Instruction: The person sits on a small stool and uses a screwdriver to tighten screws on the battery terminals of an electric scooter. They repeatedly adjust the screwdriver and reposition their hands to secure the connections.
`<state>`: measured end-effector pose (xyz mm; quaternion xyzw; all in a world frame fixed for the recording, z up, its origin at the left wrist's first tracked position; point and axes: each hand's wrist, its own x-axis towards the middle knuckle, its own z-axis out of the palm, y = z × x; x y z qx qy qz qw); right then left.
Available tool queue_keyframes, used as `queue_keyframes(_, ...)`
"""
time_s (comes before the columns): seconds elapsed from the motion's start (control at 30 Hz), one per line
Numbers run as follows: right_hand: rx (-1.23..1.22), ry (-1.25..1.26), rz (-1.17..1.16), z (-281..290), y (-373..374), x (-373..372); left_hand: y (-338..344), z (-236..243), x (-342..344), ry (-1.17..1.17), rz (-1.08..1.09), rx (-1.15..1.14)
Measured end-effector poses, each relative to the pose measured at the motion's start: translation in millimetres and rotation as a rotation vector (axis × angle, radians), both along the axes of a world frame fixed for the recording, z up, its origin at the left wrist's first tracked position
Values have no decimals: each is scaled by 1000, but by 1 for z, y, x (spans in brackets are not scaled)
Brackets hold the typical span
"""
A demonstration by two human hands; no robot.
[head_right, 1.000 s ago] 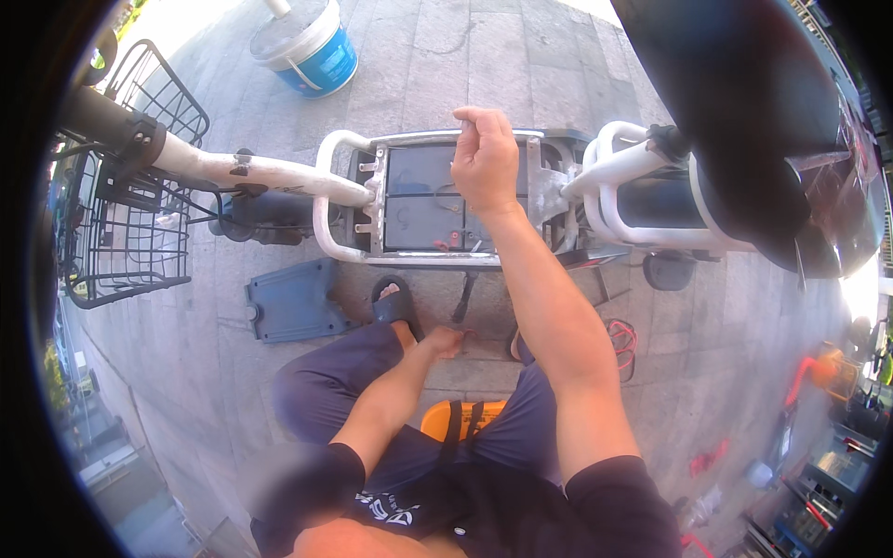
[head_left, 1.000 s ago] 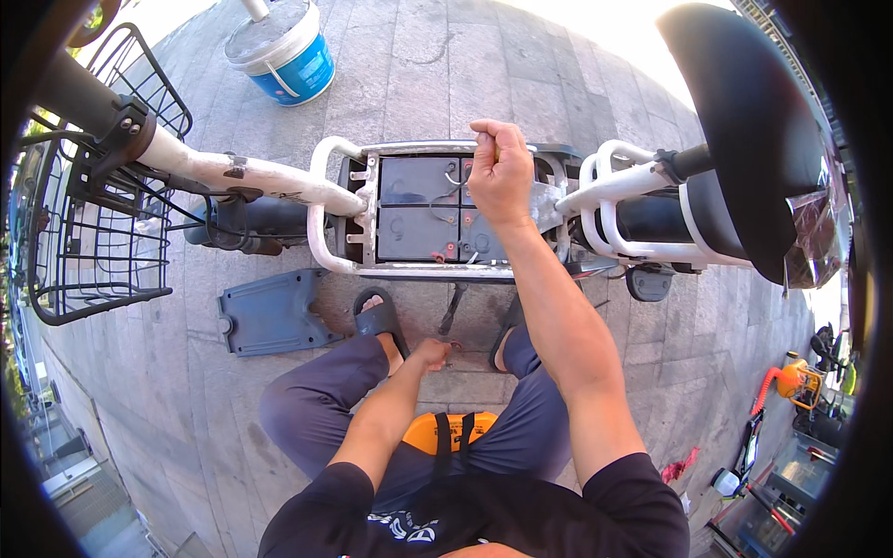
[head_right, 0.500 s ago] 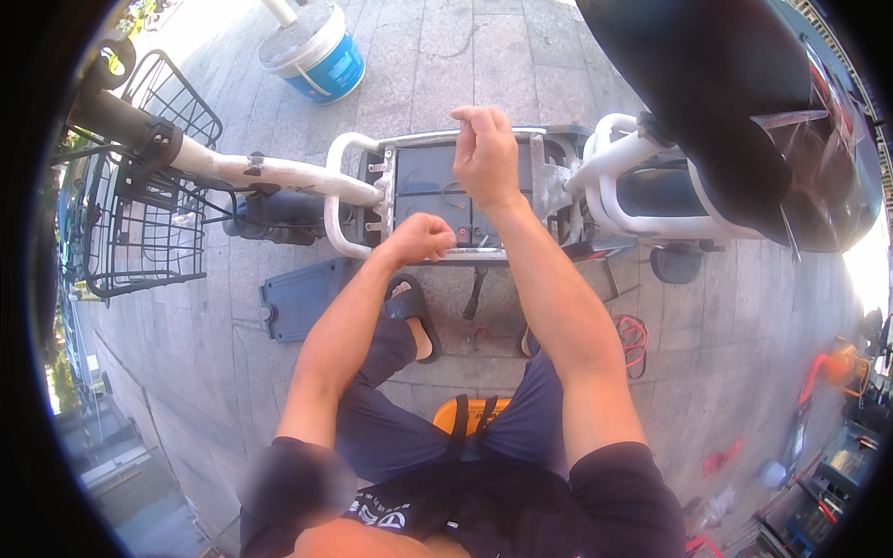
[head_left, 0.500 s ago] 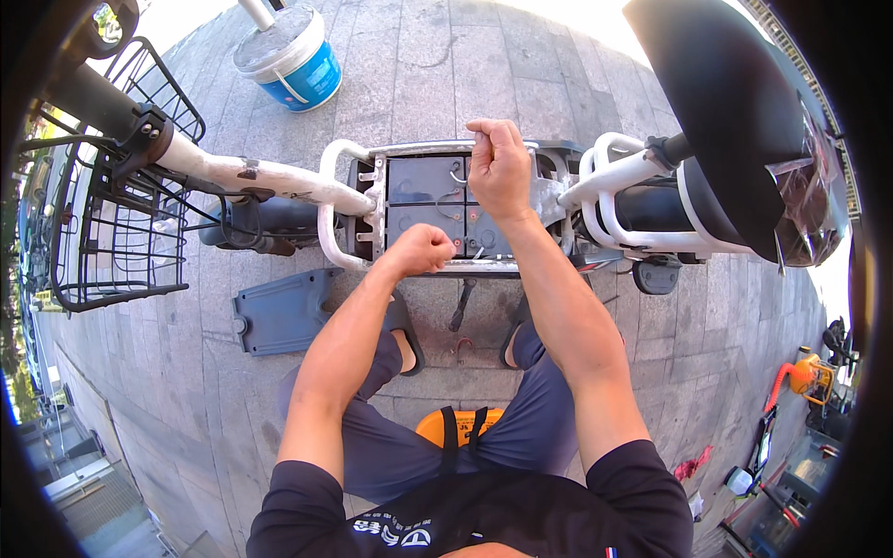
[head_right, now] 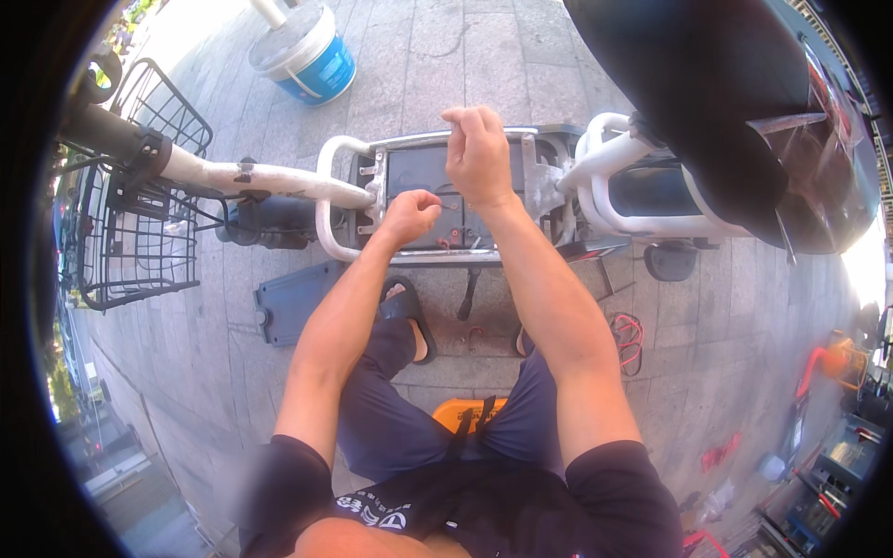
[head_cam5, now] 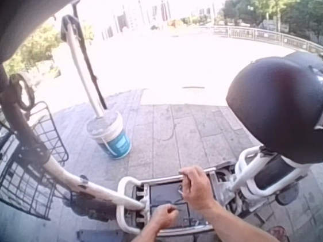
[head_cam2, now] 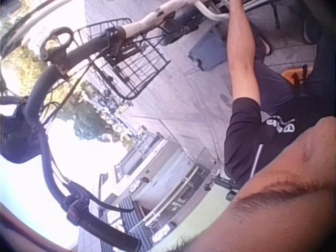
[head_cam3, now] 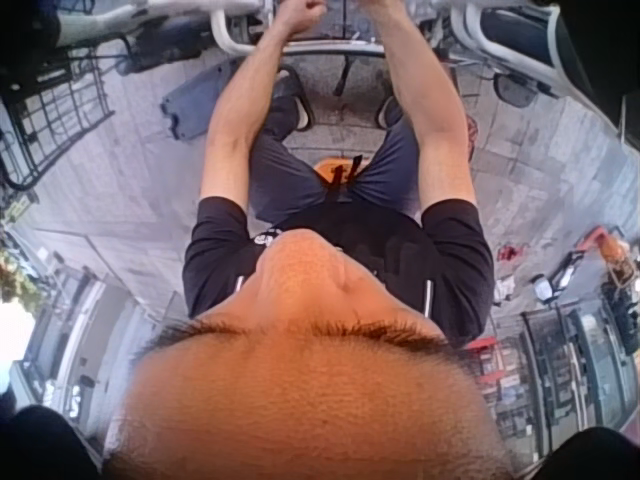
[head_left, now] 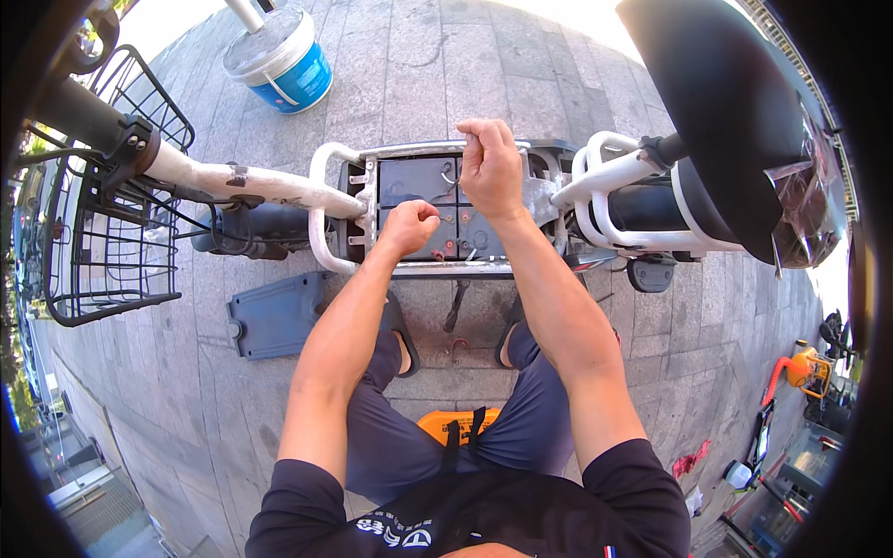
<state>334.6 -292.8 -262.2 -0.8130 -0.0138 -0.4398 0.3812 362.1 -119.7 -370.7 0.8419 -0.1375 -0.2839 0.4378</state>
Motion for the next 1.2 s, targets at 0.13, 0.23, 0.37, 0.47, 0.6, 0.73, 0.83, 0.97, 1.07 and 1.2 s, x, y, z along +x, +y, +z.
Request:
queue_keyframes(0.13,-83,0,-39,2,-1,-3,-11,4,3,-130,7,-35)
queue_keyframes(0.23,-96,62,35,8,3,-3,-20,14,6,-157,35,-77)
queue_keyframes(0.37,-50,304,400,19,0,-6,-33,34,15,-504,-62,-176)
queue_keyframes(0.47,-123,414,448,25,1,-6,-42,51,23,-185,-158,-727)
queue_keyframes(0.6,-185,630,57,40,11,-5,-33,77,23,-189,-305,-506)
queue_keyframes(0.73,-198,595,135,50,1,-7,-29,94,18,-306,-237,-219)
queue_keyframes(0.83,-52,544,377,48,-2,-6,-27,95,15,-386,-199,-580)
queue_keyframes(0.97,-315,360,253,47,3,-8,-33,91,14,-405,-157,-405)
queue_keyframes(1.07,-231,544,49,48,9,-11,-40,88,11,-577,-2,-235)
queue_keyframes(1.2,-172,550,146,45,12,-11,-45,86,11,-546,-79,-557)
